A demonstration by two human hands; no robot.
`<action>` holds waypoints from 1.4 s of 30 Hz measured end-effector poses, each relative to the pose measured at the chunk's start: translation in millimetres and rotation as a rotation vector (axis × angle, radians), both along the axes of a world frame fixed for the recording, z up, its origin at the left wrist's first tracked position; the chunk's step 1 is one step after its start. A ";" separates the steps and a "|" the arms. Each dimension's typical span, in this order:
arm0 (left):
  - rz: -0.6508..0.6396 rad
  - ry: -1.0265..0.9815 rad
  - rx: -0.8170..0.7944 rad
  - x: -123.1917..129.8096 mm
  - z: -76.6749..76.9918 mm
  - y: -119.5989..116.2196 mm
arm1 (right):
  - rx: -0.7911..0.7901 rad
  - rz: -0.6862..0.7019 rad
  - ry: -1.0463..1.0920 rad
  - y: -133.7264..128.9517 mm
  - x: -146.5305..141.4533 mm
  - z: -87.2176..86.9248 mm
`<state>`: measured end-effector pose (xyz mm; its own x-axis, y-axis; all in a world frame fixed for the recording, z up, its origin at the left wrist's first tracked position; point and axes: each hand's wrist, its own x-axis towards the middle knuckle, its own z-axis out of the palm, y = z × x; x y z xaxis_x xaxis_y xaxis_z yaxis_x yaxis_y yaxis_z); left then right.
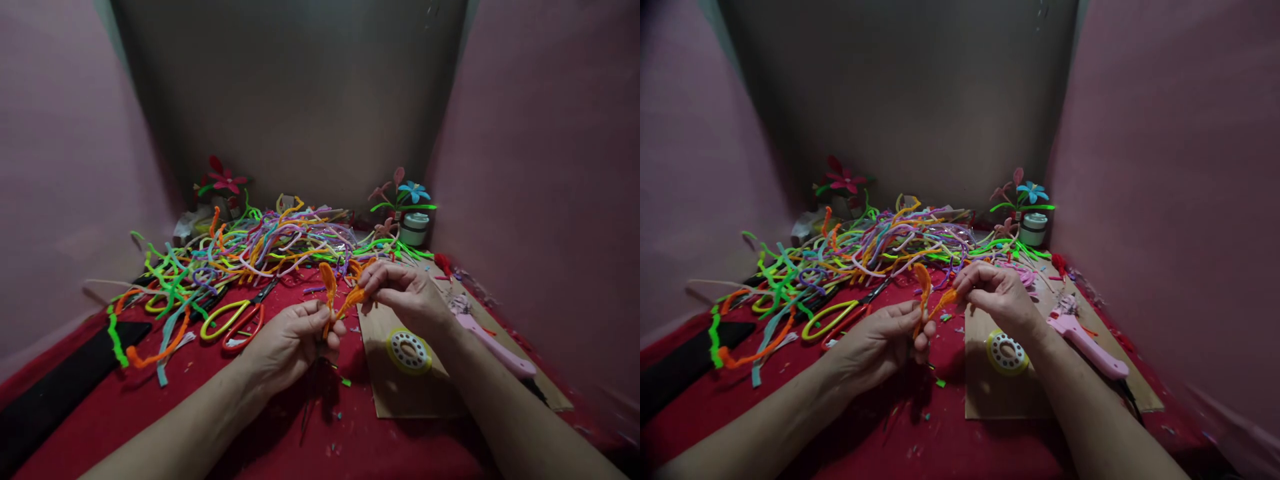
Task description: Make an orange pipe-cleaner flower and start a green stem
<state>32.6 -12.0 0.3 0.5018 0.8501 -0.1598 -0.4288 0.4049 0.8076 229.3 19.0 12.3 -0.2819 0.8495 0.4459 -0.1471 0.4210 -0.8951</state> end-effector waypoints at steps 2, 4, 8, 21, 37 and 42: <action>0.022 0.001 0.029 -0.5 -1.3 0.8 | -0.014 -0.028 -0.023 -2.2 0.8 2.9; 0.044 0.011 0.072 -1.3 -1.8 0.8 | -0.035 -0.116 -0.070 -7.4 5.9 7.1; 0.074 0.062 0.132 -2.1 -0.3 -1.2 | 0.096 -0.511 -0.434 -30.2 38.3 1.7; 0.133 0.067 0.103 -0.6 -1.6 4.8 | 0.049 -1.087 -1.534 -70.3 115.3 -57.9; 0.235 0.101 0.130 -3.4 -1.0 8.2 | 0.298 -1.116 -0.878 -75.6 114.9 -58.2; 0.295 0.143 0.222 -3.2 -0.1 6.3 | -0.271 -0.828 -0.057 -80.4 81.3 -13.4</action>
